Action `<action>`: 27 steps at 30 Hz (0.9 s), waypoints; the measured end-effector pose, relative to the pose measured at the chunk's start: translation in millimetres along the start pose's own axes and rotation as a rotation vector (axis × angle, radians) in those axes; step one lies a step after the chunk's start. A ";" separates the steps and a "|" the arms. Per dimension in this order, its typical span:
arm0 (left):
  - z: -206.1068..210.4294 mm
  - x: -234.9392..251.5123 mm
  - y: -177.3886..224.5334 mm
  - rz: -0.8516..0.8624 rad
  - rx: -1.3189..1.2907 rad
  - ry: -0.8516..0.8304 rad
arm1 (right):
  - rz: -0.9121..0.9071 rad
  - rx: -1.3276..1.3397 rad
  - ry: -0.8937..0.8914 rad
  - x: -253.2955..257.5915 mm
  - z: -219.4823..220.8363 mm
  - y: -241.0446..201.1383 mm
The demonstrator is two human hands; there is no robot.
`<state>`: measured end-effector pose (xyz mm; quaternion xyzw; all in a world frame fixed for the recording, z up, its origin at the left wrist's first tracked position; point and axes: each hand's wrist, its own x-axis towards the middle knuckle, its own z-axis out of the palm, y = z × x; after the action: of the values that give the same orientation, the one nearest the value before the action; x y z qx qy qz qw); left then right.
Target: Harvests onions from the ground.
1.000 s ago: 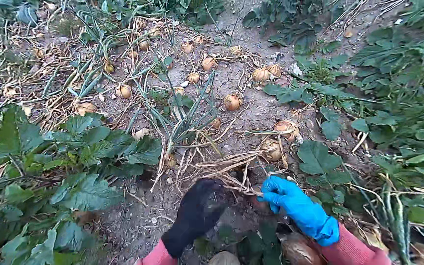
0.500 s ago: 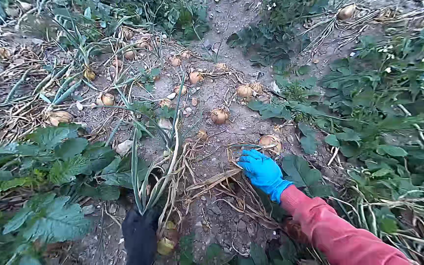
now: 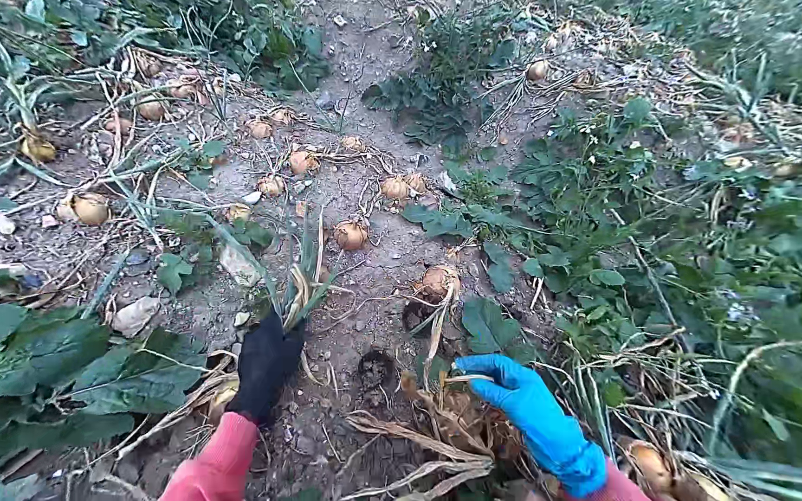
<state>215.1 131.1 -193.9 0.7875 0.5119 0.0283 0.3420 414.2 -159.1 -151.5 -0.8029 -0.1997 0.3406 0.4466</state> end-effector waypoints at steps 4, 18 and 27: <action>31.7 -144.8 39.3 0.464 -0.130 -0.495 | 0.036 -0.696 0.215 125.7 -19.5 -18.6; -2.7 65.9 51.0 -0.056 0.593 -0.124 | 0.234 -0.696 -0.032 160.3 18.5 -23.4; 0.7 82.7 11.6 -0.011 0.577 -0.080 | -0.032 -0.858 -0.427 71.0 17.0 -65.3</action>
<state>263.8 196.2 -213.1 0.8499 0.4893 -0.1513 0.1239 449.7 -70.7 -128.2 -0.8236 -0.4220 0.3778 0.0291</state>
